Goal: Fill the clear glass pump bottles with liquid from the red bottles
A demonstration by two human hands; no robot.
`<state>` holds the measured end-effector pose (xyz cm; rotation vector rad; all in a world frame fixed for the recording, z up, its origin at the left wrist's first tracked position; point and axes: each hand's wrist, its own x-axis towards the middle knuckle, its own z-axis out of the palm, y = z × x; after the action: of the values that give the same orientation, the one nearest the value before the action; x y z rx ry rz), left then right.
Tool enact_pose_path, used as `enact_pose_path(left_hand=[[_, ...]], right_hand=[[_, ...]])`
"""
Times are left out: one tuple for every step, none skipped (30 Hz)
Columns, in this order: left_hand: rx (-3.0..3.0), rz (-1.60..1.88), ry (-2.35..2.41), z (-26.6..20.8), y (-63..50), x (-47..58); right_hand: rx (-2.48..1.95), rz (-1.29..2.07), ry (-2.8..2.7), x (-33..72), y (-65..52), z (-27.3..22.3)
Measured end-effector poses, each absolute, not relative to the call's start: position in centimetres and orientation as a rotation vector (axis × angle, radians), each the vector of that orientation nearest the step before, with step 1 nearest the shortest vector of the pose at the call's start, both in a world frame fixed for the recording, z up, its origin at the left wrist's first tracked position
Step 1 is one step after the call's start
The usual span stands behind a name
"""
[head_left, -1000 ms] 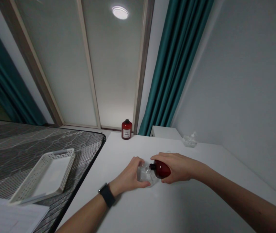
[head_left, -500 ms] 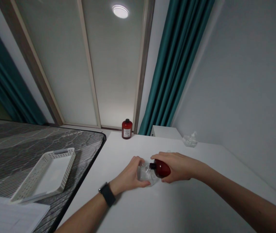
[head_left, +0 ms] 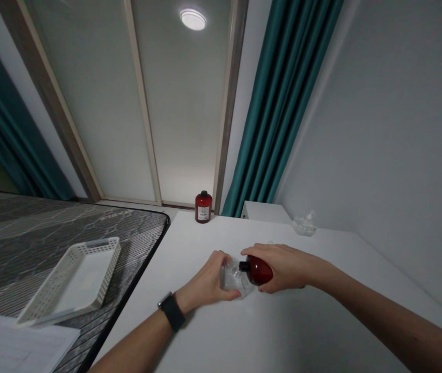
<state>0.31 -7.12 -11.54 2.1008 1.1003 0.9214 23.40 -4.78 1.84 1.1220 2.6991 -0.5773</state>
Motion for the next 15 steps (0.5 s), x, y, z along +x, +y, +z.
enact_pose_path(left_hand=[[2.100,0.922,1.098,-11.54,-7.12,0.30],[2.099,0.922,1.096,-11.53,-7.13,0.30],[2.099,0.922,1.094,-11.52,-7.14,0.31],[2.099,0.921,1.094,-11.50,-7.15,0.32],[2.098,0.922,1.095,-11.48,-7.16,0.33],[2.096,0.922,1.098,-11.46,-7.16,0.35],[2.092,0.921,1.101,-11.46,-7.15,0.37],[2.088,0.920,1.103,-11.48,-7.13,0.38],[2.085,0.918,1.103,-11.51,-7.11,0.39],[2.086,0.917,1.102,-11.54,-7.09,0.40],[2.089,0.917,1.099,-11.58,-7.07,0.40],[2.093,0.919,1.095,-11.60,-7.06,0.40],[2.096,0.924,1.092,-11.62,-7.05,0.41],[2.097,0.927,1.090,-11.62,-7.05,0.41],[2.097,0.929,1.088,-11.60,-7.06,0.42]], right_hand=[[1.121,-0.577,2.700,23.41,-4.79,1.83],[1.122,-0.573,2.703,23.41,-4.80,1.81],[1.122,-0.567,2.707,23.41,-4.81,1.78],[1.121,-0.561,2.712,23.41,-4.81,1.75],[1.120,-0.555,2.716,23.40,-4.80,1.72],[1.120,-0.550,2.719,23.40,-4.79,1.69],[1.119,-0.550,2.720,23.39,-4.78,1.68],[1.119,-0.553,2.718,23.39,-4.77,1.69],[1.119,-0.559,2.715,23.38,-4.77,1.72],[1.119,-0.563,2.711,23.38,-4.76,1.77],[1.119,-0.566,2.708,23.38,-4.76,1.82],[1.119,-0.566,2.705,23.38,-4.76,1.88],[1.119,-0.565,2.702,23.38,-4.76,1.92],[1.120,-0.564,2.700,23.38,-4.75,1.95],[1.121,-0.563,2.700,23.38,-4.74,1.96]])
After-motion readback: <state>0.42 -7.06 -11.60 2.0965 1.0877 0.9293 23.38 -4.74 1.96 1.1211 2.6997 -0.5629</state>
